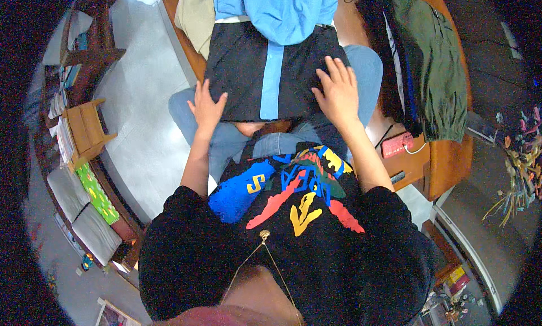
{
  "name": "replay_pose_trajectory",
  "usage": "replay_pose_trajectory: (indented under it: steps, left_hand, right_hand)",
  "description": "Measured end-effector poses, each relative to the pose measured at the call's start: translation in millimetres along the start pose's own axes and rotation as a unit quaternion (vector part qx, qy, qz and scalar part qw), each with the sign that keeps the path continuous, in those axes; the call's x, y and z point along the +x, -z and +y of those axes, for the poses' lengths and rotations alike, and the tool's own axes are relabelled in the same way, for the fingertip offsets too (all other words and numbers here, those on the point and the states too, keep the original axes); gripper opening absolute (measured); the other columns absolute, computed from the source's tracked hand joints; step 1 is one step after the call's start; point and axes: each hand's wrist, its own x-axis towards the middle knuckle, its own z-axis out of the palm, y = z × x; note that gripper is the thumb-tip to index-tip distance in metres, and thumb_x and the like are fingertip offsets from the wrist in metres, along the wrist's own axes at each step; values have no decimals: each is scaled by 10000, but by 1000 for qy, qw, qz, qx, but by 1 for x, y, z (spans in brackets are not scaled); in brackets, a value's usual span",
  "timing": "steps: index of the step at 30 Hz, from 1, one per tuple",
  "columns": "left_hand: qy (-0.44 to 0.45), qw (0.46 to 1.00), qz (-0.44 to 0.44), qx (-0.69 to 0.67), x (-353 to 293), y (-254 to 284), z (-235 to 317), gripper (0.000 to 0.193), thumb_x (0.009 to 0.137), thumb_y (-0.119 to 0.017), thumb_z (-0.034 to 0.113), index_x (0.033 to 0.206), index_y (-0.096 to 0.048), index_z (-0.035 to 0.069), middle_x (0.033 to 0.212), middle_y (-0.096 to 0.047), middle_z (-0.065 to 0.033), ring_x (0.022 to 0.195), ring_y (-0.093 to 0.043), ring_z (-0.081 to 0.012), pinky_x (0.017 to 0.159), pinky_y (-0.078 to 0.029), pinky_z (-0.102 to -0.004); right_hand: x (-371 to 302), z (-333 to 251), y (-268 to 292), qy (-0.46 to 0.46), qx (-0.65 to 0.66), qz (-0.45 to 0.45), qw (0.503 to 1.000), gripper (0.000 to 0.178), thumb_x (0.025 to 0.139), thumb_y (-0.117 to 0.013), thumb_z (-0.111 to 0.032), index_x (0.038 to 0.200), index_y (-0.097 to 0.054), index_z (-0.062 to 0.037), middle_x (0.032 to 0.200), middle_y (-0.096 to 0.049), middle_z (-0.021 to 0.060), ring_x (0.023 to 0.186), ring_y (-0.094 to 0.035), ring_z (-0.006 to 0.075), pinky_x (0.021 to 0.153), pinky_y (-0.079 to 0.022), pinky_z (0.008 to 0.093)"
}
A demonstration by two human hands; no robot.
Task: The person folds a blue and black jacket, then a beige jacket, smoothing and aligning each piece by hand. The folded items are stacked on a wooden table in a living room.
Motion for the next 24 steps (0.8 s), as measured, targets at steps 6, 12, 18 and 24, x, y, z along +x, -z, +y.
replay_pose_trajectory:
  steps: [6, 12, 18, 24]
  left_hand:
    - [54, 986, -62, -148, -8, 6, -44, 755, 898, -736, 372, 1488, -436, 10, 1397, -602, -239, 1300, -575, -365, 1148, -375, -455]
    - [133, 904, -77, -400, -2, 9, -36, 693, 910, -753, 172, 1492, -420, 2, 1341, -612, -217, 1180, -632, -273, 1020, -495, -356]
    - [102, 733, -120, -662, -2, 87, -34, 588, 951, -661, 34, 1496, -440, 13, 1401, -552, -168, 1258, -575, -242, 1077, -467, -359]
    - [34, 763, -187, -617, -30, 164, -76, 442, 890, -780, 234, 1251, -658, 11, 1245, -641, -102, 1174, -603, -166, 1015, -468, -290]
  right_hand:
    - [-29, 17, 14, -146, 124, 93, 977, 643, 826, -816, -174, 1392, -546, -31, 1493, -494, 206, 1309, -525, 382, 1093, -434, 452]
    - [-19, 23, 13, -264, 259, 26, 929, 628, 919, -760, -222, 1454, -486, -38, 1129, -698, 203, 951, -691, 254, 860, -544, 347]
    - [-9, 33, 67, -289, 590, -2, 754, 350, 944, -615, -12, 1288, -679, -28, 1159, -702, 27, 1047, -616, 96, 933, -471, 237]
    - [-44, 38, 102, -309, 595, -177, 721, 270, 934, -653, -49, 1189, -729, -1, 1147, -715, 22, 1034, -615, 94, 950, -457, 251]
